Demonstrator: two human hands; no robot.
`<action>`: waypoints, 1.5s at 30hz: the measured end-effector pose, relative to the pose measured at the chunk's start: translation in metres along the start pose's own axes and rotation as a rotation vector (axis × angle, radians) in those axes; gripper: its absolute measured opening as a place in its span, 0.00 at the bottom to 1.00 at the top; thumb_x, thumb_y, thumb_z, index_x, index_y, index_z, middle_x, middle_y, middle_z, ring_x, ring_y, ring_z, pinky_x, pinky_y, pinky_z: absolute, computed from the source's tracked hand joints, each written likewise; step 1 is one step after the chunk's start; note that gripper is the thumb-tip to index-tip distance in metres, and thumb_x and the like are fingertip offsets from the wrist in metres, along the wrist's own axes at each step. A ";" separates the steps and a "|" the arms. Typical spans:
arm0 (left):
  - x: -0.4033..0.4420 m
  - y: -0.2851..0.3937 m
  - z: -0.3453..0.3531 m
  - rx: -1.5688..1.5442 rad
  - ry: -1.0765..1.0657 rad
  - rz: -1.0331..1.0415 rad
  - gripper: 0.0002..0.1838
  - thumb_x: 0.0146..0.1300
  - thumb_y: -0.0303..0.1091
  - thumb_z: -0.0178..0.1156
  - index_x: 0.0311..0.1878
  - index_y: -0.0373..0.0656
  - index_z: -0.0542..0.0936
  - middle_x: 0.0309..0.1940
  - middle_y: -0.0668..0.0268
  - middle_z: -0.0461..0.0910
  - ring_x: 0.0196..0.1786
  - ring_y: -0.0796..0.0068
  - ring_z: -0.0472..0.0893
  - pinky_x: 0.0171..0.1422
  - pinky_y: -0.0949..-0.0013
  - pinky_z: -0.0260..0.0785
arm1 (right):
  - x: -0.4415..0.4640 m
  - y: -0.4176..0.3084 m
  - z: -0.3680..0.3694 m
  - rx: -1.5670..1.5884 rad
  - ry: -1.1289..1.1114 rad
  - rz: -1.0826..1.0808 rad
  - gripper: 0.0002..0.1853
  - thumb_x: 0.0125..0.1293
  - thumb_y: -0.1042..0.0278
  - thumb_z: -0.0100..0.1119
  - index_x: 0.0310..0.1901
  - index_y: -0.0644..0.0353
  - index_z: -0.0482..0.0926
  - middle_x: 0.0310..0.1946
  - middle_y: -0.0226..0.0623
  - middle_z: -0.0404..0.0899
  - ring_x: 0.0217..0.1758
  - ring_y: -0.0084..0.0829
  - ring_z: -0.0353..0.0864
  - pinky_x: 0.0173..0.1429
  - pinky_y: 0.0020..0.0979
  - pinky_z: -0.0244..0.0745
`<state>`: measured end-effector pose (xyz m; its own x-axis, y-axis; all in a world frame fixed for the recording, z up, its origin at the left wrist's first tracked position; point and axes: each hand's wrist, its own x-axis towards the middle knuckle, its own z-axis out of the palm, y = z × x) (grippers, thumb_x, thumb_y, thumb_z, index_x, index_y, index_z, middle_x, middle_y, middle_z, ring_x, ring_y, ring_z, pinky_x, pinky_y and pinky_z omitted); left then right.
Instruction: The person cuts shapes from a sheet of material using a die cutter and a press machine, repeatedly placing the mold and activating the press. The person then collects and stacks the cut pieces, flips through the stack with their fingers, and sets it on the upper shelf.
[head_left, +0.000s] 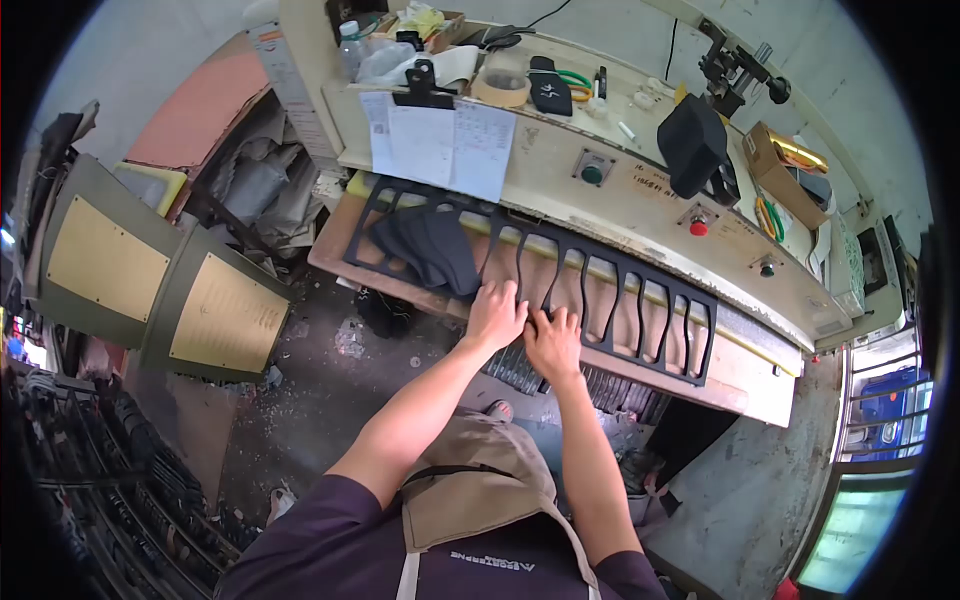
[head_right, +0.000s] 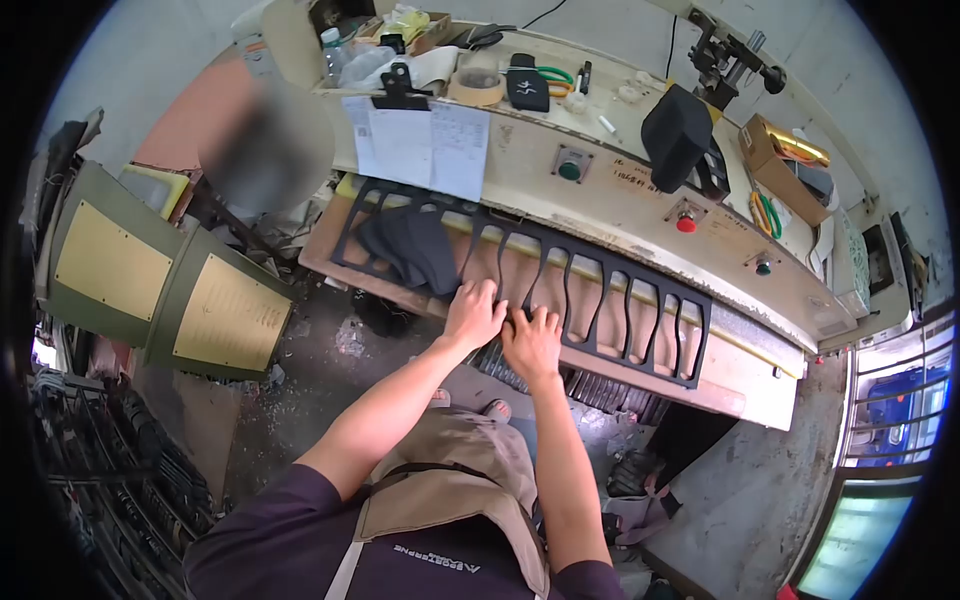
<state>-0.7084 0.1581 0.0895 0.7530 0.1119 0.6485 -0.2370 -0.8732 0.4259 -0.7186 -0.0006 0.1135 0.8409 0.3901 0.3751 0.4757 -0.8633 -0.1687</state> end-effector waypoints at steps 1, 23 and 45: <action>0.001 -0.001 0.002 -0.011 -0.043 -0.023 0.11 0.64 0.32 0.67 0.44 0.39 0.77 0.33 0.55 0.81 0.39 0.47 0.81 0.51 0.50 0.75 | 0.001 0.000 0.002 -0.016 -0.010 0.010 0.18 0.70 0.53 0.63 0.57 0.50 0.86 0.56 0.53 0.77 0.55 0.58 0.76 0.56 0.53 0.78; -0.011 -0.034 -0.074 0.198 -0.503 0.006 0.34 0.66 0.38 0.62 0.70 0.22 0.76 0.74 0.33 0.74 0.81 0.38 0.69 0.88 0.43 0.53 | 0.072 -0.102 0.018 0.441 0.228 0.478 0.37 0.60 0.63 0.80 0.71 0.57 0.74 0.71 0.52 0.69 0.68 0.57 0.77 0.66 0.46 0.81; 0.045 0.064 -0.172 -0.840 -0.177 -0.257 0.44 0.57 0.31 0.79 0.77 0.35 0.70 0.67 0.48 0.80 0.71 0.52 0.79 0.78 0.54 0.70 | 0.050 -0.057 -0.169 1.190 -0.257 0.504 0.16 0.60 0.75 0.77 0.51 0.66 0.87 0.60 0.40 0.81 0.57 0.32 0.79 0.62 0.30 0.74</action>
<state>-0.7956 0.1890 0.2546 0.9120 0.1204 0.3922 -0.3670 -0.1880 0.9110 -0.7468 0.0138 0.2958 0.9535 0.2743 -0.1249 -0.0783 -0.1748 -0.9815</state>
